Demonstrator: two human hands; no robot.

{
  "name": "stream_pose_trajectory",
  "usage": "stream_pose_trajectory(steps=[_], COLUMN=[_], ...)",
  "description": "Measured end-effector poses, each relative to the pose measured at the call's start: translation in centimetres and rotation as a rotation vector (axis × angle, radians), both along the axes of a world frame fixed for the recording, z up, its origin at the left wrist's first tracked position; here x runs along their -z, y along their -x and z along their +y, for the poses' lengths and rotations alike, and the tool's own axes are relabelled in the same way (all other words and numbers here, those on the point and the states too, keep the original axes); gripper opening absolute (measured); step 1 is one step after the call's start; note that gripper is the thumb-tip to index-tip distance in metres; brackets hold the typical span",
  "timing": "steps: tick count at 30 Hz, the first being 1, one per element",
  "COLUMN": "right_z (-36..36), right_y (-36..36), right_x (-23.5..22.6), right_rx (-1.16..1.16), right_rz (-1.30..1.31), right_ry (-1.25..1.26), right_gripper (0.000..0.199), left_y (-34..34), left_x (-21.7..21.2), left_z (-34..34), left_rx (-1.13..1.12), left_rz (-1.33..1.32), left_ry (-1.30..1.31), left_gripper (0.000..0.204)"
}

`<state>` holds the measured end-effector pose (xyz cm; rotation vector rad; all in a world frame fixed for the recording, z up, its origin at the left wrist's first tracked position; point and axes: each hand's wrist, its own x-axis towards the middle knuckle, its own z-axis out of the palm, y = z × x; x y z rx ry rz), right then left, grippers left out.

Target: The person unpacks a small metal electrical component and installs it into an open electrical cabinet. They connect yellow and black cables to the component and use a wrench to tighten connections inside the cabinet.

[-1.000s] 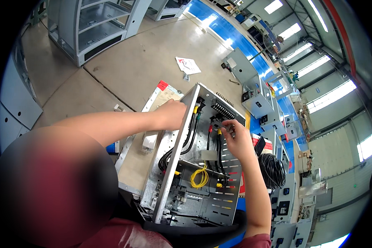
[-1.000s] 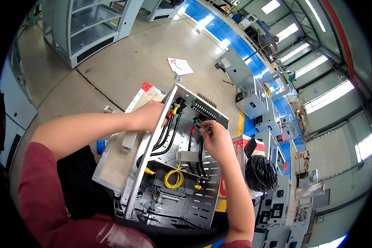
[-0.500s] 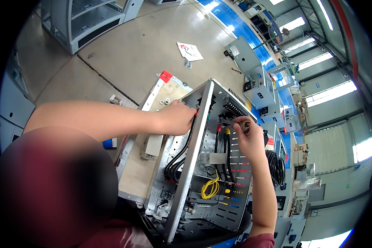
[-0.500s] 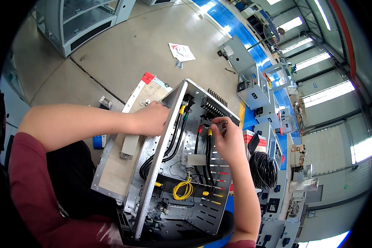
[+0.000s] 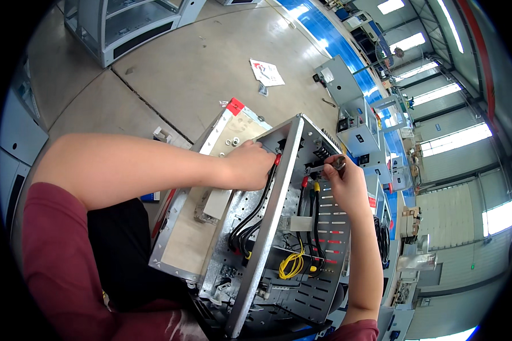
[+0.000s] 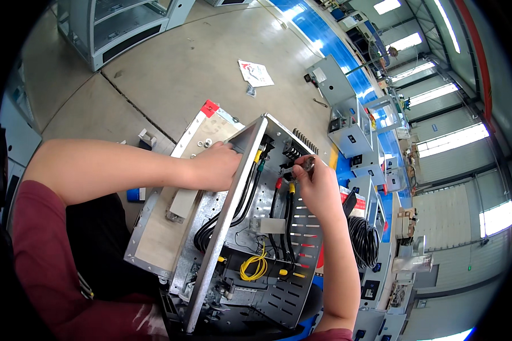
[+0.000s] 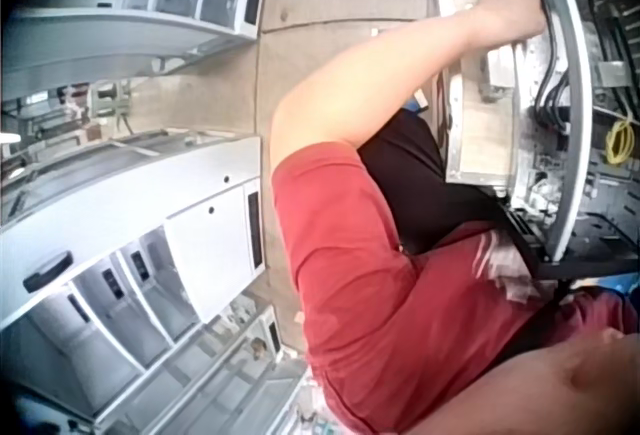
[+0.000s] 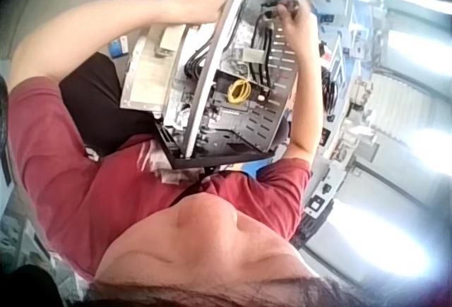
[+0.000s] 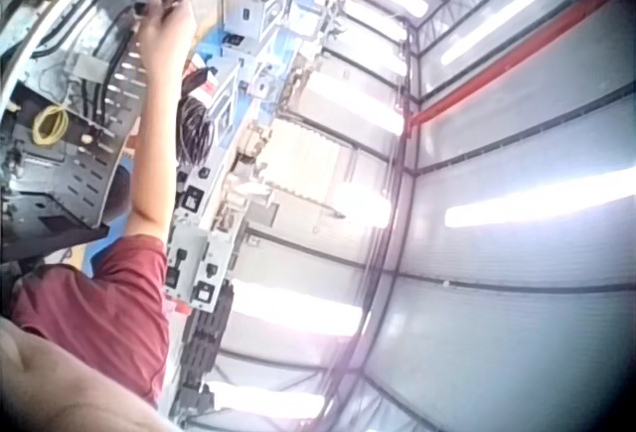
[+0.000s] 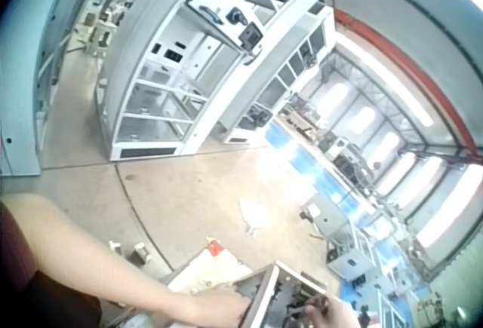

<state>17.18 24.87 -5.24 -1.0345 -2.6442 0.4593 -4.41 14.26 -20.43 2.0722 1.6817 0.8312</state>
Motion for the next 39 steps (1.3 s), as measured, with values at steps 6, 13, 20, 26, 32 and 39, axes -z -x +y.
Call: stream_pose_trajectory(steps=[6,13,20,26,32,39], right_z=[-4.2,-4.9,-4.9,-1.8,-0.7,-2.7], right_y=[1.0,-2.0,-1.7,-1.6,-0.9,0.1], right_x=[-1.1,1.0,0.0,0.1,0.6,0.2], right_rx=[0.076,-0.513,-0.204,-0.033,0.059,0.030], right_rz=[-0.253,-0.475,-0.088,-0.028,0.047,-0.166], right_ry=[-0.045,-0.264,-0.178,0.001,0.141,0.063], right_gripper=[0.016,0.030,0.015,0.016,0.018,0.014], left_y=[0.0,-0.5,-0.2,-0.4,-0.4,-0.2], left_x=[0.0,0.6,0.6,-0.1,0.2,-0.9], left_z=[-0.2,0.5,0.0,-0.2,-0.1,-0.5], left_rx=[-0.024,-0.040,-0.023,-0.033,-0.026,-0.028], left_rz=[-0.003,0.061,0.023,0.031,0.082,0.037], left_ry=[-0.011,-0.006,-0.059,-0.050,-0.050,0.054], left_gripper=[0.032,0.032,0.032,0.031,0.032,0.032])
